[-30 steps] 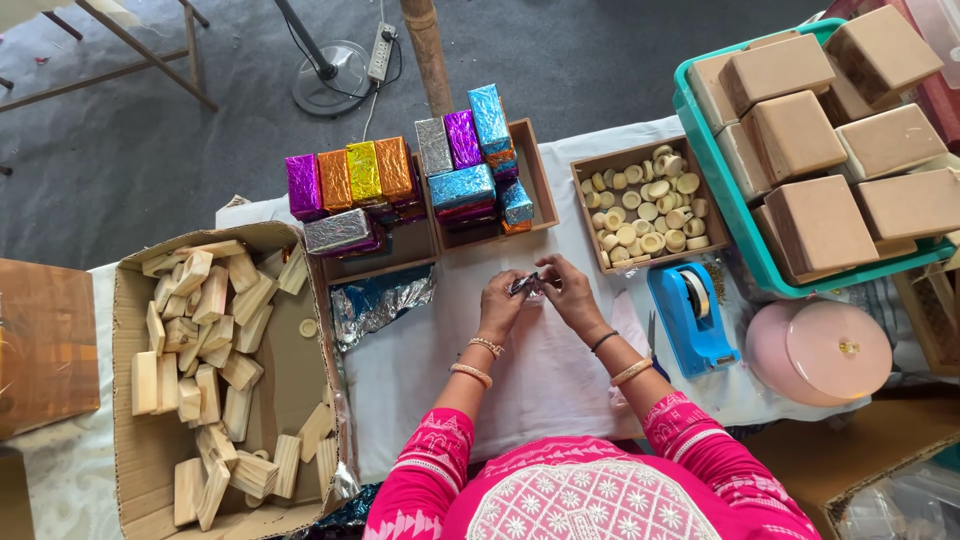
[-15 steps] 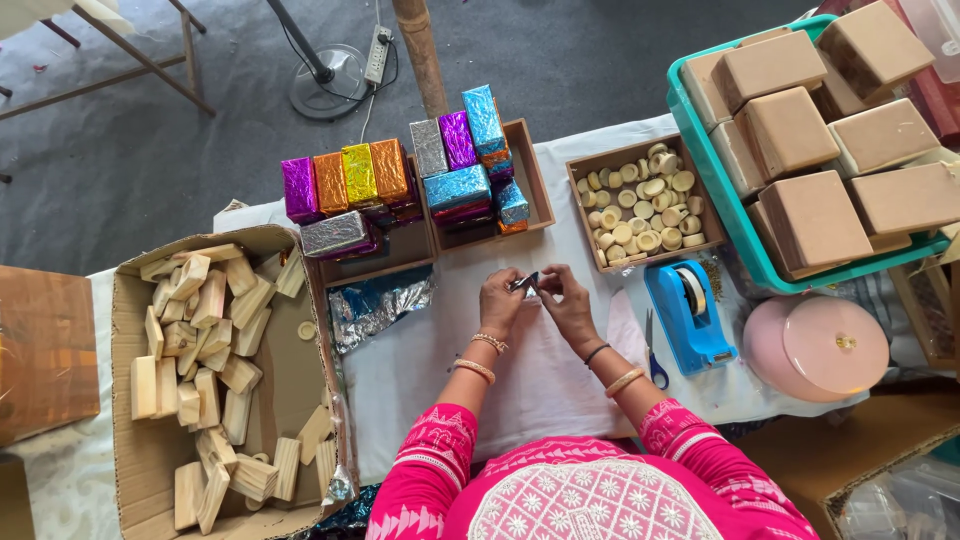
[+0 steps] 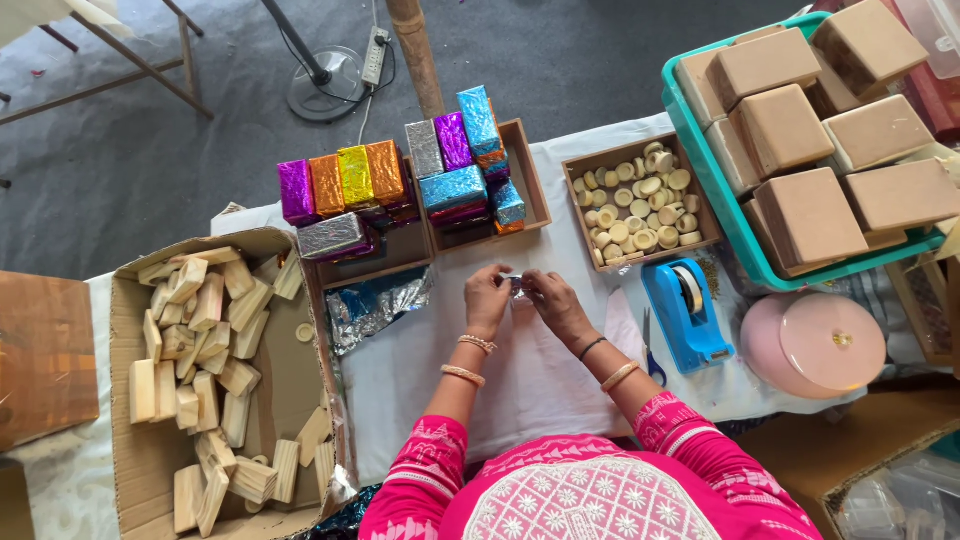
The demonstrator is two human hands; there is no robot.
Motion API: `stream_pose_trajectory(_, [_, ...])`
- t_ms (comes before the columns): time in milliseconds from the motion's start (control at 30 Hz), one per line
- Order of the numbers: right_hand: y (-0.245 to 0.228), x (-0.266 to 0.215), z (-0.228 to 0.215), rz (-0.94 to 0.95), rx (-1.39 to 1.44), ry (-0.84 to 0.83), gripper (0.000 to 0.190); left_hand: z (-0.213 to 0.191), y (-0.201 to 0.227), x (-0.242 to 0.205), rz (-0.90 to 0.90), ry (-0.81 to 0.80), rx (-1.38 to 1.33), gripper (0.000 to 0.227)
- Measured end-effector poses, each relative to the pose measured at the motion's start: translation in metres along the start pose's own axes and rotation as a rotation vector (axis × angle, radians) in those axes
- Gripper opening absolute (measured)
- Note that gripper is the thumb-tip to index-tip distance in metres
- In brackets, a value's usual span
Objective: Wrapping small wooden products in foil and packing them into boxes.
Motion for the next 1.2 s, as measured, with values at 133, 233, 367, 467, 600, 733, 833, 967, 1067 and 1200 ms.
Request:
stream_pose_trajectory(133, [0.006, 0.001, 0.002, 0.023, -0.030, 0.007, 0.022, 0.002, 0.012, 0.001, 0.023, -0.047, -0.015, 0.019])
stream_pose_trajectory(233, [0.005, 0.000, 0.002, 0.031, -0.045, 0.006, 0.020, 0.003, 0.018, -0.002, -0.034, -0.061, -0.074, 0.017])
stream_pose_trajectory(367, [-0.004, 0.000, -0.002, 0.008, -0.021, -0.006, 0.021, -0.007, 0.028, -0.007, 0.080, 0.056, 0.090, 0.026])
stream_pose_trajectory(467, [-0.004, 0.001, -0.003, 0.000, -0.011, -0.012, 0.023, 0.002, 0.015, -0.006, 0.057, 0.003, 0.137, 0.032])
stream_pose_trajectory(600, [-0.001, 0.002, -0.002, 0.021, -0.014, -0.021, 0.024, 0.006, 0.011, -0.008, 0.066, 0.035, 0.111, 0.027])
stream_pose_trajectory(733, [0.004, 0.002, 0.001, 0.026, 0.003, -0.023, 0.026, 0.002, 0.008, -0.022, 0.044, 0.133, -0.076, 0.026])
stream_pose_trajectory(833, [0.006, 0.002, 0.002, 0.026, 0.020, -0.021, 0.029, 0.006, -0.006, -0.039, 0.075, 0.265, -0.085, 0.040])
stream_pose_trajectory(967, [0.003, 0.003, -0.001, 0.051, 0.009, -0.031, 0.034, 0.024, -0.037, -0.044, -0.044, 0.244, -0.154, 0.030])
stream_pose_trajectory(1067, [0.002, 0.003, -0.003, 0.084, -0.006, -0.047, 0.039, 0.027, -0.034, -0.040, -0.056, 0.225, -0.216, 0.022])
stream_pose_trajectory(1200, [-0.002, 0.005, -0.004, 0.119, -0.037, -0.075, 0.044, 0.027, -0.017, -0.038, -0.005, 0.212, -0.149, 0.013])
Point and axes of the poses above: each hand's wrist, its own x-axis towards the middle knuckle, its own z-axis out of the palm, y = z × x, the point moved 6 cm from there along x, towards the middle knuckle, and after that the axes turned 12 degrees about -y, right-handed, at the moved point
